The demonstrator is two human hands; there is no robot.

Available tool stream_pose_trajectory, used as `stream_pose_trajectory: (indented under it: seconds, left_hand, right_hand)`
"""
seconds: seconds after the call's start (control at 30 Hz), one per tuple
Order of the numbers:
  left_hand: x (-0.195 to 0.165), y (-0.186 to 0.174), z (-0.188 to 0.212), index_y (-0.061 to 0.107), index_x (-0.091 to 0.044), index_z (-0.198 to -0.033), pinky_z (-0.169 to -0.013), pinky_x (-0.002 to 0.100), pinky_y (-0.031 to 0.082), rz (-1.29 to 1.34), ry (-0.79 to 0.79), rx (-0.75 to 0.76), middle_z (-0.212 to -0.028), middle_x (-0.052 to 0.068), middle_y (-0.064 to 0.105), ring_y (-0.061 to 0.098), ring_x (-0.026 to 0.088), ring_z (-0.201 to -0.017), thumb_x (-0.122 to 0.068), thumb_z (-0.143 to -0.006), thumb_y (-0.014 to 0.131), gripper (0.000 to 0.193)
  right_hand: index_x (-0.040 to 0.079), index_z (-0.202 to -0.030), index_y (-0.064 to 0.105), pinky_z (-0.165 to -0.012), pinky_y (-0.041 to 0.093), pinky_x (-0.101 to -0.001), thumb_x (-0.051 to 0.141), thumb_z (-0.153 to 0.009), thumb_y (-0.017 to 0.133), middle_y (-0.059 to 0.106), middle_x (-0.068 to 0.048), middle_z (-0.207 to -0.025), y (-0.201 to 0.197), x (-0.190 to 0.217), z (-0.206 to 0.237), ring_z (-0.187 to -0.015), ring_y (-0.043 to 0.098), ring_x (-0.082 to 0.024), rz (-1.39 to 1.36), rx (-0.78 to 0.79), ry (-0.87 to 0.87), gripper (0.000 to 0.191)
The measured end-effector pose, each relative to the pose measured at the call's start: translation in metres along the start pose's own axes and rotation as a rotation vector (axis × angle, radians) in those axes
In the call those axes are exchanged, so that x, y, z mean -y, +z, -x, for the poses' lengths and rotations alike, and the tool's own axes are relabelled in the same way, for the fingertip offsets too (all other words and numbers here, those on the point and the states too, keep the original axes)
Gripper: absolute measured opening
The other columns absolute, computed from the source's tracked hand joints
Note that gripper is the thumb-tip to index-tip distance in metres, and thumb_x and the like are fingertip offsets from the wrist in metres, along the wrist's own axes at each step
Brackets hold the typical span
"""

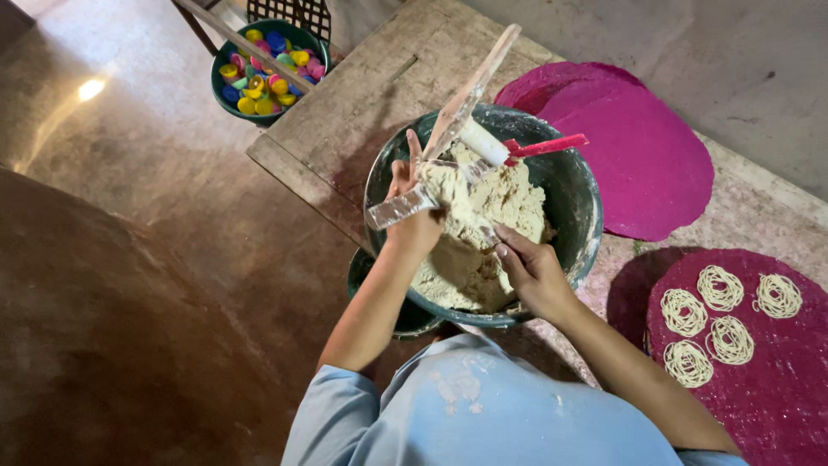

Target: The person uses a manual dough press to extrude dough into spiral shapes onto a pink mat. They repeatedly load dough into the press, squeeze the handles to form noodles, and arrange the spirals on the mat.

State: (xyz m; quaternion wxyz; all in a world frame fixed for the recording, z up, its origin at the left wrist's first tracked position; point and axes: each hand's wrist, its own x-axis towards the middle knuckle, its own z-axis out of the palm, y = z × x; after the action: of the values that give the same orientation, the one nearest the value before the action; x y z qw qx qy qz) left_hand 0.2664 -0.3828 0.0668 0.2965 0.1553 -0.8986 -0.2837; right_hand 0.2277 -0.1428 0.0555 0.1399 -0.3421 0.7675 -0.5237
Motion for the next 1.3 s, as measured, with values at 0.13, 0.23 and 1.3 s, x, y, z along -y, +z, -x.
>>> stream_pose_trajectory:
  seconds: [0.13,0.23,1.3]
  left_hand:
    - [0.010,-0.013,0.000,0.036,-0.005,-0.157,-0.089,0.045,0.052,-0.152,0.175,-0.108,-0.138,0.021,0.058,0.058,0.034,-0.107,-0.026,-0.085,0.080,0.087]
    - [0.008,-0.020,0.006,0.037,-0.016,-0.154,-0.084,0.040,0.056,-0.265,0.245,-0.057,-0.138,0.023,0.059,0.061,0.031,-0.099,-0.037,-0.076,0.081,0.093]
    - [0.035,-0.015,0.028,0.051,-0.016,-0.145,-0.122,0.034,0.049,0.210,0.136,0.369,-0.162,0.004,0.055,0.060,0.018,-0.140,-0.019,-0.108,0.042,0.038]
  right_hand:
    - [0.025,-0.137,0.066,-0.041,0.042,-0.0321,0.028,-0.101,0.056,0.070,-0.007,-0.065,-0.048,0.047,-0.008,-0.042,0.047,-0.014,0.331,0.191,0.337,0.038]
    - [0.021,-0.124,0.075,-0.057,0.054,-0.0328,0.046,-0.094,0.061,0.072,0.002,-0.079,-0.092,0.099,-0.043,-0.056,0.066,-0.008,0.607,0.281,0.177,0.041]
    - [0.019,-0.111,0.060,-0.052,0.057,-0.0340,0.022,-0.098,0.058,0.065,0.000,-0.086,-0.072,0.231,-0.034,-0.073,0.072,-0.018,1.636,0.687,-0.155,0.013]
